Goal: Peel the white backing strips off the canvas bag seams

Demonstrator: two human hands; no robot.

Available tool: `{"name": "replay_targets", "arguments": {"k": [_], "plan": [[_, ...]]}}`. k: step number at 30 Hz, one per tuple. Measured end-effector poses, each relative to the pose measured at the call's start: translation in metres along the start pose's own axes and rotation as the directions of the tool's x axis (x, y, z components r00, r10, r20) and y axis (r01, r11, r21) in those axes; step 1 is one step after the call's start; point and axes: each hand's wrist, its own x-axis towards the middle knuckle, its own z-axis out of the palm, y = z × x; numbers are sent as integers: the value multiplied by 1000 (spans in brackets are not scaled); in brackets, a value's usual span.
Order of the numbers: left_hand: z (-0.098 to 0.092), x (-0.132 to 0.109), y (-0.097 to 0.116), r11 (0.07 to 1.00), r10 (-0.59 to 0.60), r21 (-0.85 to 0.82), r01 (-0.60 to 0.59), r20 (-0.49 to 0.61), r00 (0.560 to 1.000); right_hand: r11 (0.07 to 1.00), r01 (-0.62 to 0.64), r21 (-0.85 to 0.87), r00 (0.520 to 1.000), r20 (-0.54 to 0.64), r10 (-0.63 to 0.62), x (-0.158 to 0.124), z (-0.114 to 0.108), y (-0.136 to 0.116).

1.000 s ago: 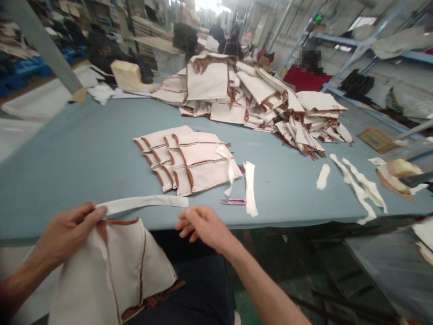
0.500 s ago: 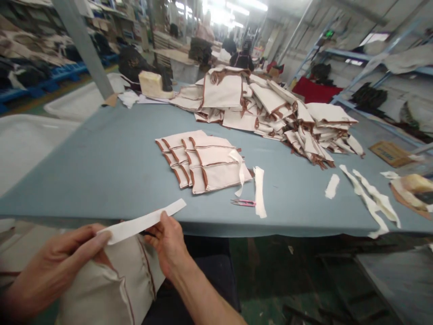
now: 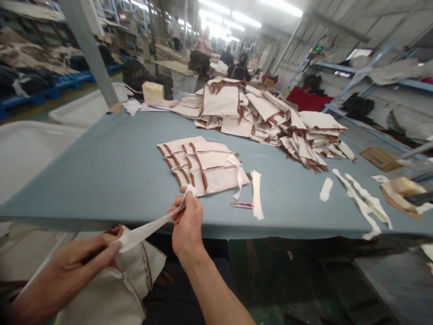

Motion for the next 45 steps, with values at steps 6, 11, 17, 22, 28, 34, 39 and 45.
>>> {"name": "replay_targets", "arguments": {"k": [6,11,17,22,28,34,39,45], "plan": [[25,24,-3,974,210,49,-222,170,963,785,443,-433,854,469,-224,-27,-5,-46],[33,33,9,984,173,4,-179,241,955,654,503,-565,811,569,-133,-47,-12,-70],[30,32,22,999,32,-11,-30,216,976,656,426,-623,831,556,-11,-59,-19,-81],[30,29,47,948,-100,-259,182,299,949,682,309,-663,851,513,114,-64,-26,-77],[36,29,63,906,-65,-367,210,369,927,652,293,-699,848,505,161,-64,-35,-71],[42,30,74,926,-45,-345,153,302,952,520,337,-785,846,494,198,-62,-45,-73],[42,32,82,951,-43,-284,119,260,965,557,284,-781,829,492,268,-60,-52,-74],[45,31,73,917,-63,-359,172,297,953,653,186,-735,801,498,333,-52,-58,-75]]}}
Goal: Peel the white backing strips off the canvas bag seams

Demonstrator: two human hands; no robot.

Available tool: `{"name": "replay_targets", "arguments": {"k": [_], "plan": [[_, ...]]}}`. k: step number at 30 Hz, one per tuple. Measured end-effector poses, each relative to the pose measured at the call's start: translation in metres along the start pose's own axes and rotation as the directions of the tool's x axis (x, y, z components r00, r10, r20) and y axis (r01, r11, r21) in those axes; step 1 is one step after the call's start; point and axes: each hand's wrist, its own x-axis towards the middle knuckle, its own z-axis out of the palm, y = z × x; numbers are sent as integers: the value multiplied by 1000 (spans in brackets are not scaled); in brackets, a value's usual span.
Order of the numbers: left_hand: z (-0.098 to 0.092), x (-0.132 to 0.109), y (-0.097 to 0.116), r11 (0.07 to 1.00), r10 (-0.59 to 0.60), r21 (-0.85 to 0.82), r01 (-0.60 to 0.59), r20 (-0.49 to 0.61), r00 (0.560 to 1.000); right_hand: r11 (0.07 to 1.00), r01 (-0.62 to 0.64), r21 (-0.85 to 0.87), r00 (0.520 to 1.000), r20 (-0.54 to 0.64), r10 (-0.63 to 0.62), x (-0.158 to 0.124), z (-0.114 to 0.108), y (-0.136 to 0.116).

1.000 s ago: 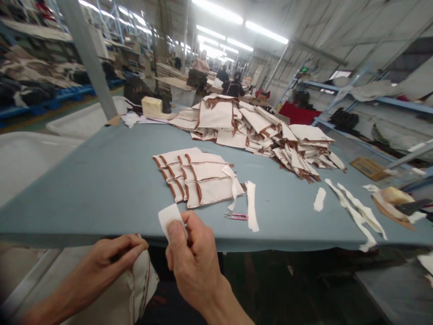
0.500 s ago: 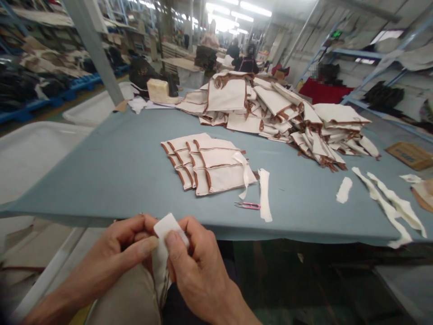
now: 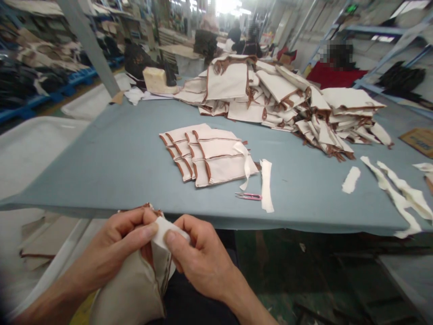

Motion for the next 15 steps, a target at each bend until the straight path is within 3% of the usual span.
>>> {"name": "replay_targets", "arguments": {"k": [4,6,7,9,12,15], "plan": [[1,-1,-6,993,-49,-106,50,16,999,996,35,-85,998,-49,-40,3,-4,4],[2,-1,-7,987,-78,-143,77,-3,997,956,119,-268,973,-163,-166,5,-6,7],[3,-1,-7,984,-91,-153,87,-21,996,902,180,-392,936,-215,-280,6,-6,9],[5,-1,-7,980,-114,-173,102,-64,991,723,301,-622,806,-240,-541,9,-6,12],[9,2,-8,973,-152,-195,125,-132,980,454,419,-786,612,-125,-781,16,-1,15],[12,5,-9,973,-158,-203,113,-217,963,319,421,-849,540,-48,-841,23,8,18]]}}
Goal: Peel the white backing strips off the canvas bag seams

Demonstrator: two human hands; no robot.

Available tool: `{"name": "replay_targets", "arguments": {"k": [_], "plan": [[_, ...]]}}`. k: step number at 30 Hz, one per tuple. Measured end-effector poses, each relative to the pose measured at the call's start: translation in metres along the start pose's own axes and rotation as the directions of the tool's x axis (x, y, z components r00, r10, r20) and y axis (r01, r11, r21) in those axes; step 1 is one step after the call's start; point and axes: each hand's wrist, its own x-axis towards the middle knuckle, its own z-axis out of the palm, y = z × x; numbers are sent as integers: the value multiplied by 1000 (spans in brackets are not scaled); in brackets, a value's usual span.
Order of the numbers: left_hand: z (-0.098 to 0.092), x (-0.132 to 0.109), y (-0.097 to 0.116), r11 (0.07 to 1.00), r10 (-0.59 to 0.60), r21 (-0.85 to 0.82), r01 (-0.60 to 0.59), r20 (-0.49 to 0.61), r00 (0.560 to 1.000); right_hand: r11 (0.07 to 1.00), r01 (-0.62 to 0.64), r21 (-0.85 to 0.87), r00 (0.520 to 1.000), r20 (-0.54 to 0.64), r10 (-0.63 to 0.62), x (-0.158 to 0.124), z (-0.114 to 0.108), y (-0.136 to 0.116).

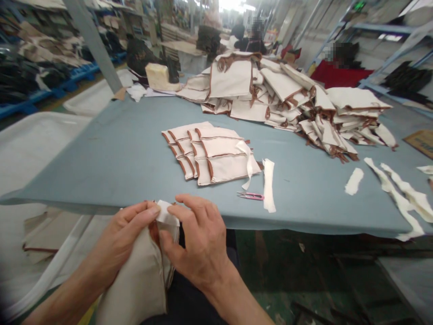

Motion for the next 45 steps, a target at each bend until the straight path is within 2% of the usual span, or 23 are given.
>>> {"name": "replay_targets", "arguments": {"k": [4,9,15,25,31,33,34,36,38,39,40,42,45], "plan": [[1,1,-1,1000,6,-28,-7,-29,1000,999,-22,-48,1000,-24,20,0,11,-1],[0,2,-6,997,31,-75,-33,-29,999,988,51,-143,998,-37,-57,0,19,1],[3,4,-7,993,119,22,-118,-50,992,978,80,-194,994,-56,-92,1,30,7],[4,3,-4,994,103,-24,-103,-18,995,962,153,-225,982,-73,-173,1,31,4],[-1,-1,-3,995,95,-20,-96,-47,994,973,133,-187,986,-72,-149,6,35,7],[-4,-4,-3,994,113,4,-113,-99,989,992,50,-115,989,-135,-66,8,36,9],[-6,-6,-4,992,127,24,-125,-127,984,998,-31,-47,987,-160,24,9,37,10],[-12,-8,-7,988,140,84,-128,-159,977,952,-268,148,950,-126,287,8,38,11],[-20,-10,-13,986,117,140,-96,-155,981,786,-509,352,845,33,533,3,39,11],[-26,-11,-15,985,99,156,-78,-136,986,677,-597,431,784,132,607,0,40,11],[-32,-13,-17,984,85,163,-66,-113,990,571,-655,495,730,220,647,-4,41,10],[-46,-15,-17,981,72,182,-65,-34,997,407,-712,572,660,348,665,-11,42,9],[-69,-20,-7,957,41,278,-85,161,986,276,-760,588,599,469,649,-15,41,5]]}}
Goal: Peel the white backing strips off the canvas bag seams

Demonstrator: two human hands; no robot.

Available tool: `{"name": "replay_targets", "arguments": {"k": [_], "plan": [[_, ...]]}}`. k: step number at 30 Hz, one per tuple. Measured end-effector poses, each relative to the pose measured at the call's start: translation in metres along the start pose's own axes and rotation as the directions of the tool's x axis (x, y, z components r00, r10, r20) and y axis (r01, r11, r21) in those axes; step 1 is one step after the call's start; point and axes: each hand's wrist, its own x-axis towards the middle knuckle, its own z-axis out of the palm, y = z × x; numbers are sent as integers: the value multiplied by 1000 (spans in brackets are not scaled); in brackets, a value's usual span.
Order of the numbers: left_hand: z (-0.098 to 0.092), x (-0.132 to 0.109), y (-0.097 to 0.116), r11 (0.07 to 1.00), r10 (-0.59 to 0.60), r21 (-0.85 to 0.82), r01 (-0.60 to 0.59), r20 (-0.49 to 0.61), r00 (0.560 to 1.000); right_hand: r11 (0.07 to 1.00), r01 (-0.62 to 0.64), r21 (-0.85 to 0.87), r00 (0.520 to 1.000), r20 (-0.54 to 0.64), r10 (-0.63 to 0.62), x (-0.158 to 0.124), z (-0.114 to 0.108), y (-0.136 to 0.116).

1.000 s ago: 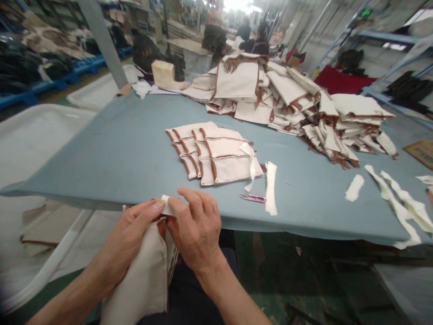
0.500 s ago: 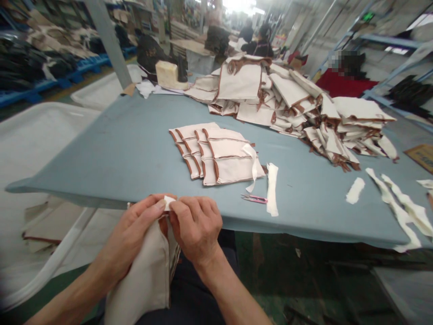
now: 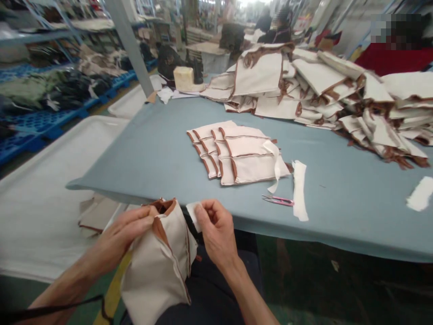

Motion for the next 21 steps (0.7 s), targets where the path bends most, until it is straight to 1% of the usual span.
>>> {"name": "replay_targets", "arguments": {"k": [3,5,7,11,14,17,21], "plan": [[-22,-4,10,991,37,123,-62,197,980,996,-90,31,995,57,88,-5,1,-7],[-30,-4,17,977,48,187,-104,285,957,991,-132,36,988,88,129,-8,1,-14],[-33,-3,22,968,53,216,-130,332,942,986,-165,38,978,133,158,-12,2,-22],[-30,4,30,962,119,195,-193,338,934,973,-218,71,946,260,193,-21,5,-44],[-25,7,35,956,165,182,-232,320,933,975,-207,83,936,307,173,-27,9,-63],[-18,10,36,966,171,142,-217,276,946,981,-185,55,942,293,161,-34,14,-77],[-4,10,32,973,214,33,-228,233,949,988,-98,-122,975,188,119,-39,18,-82]]}}
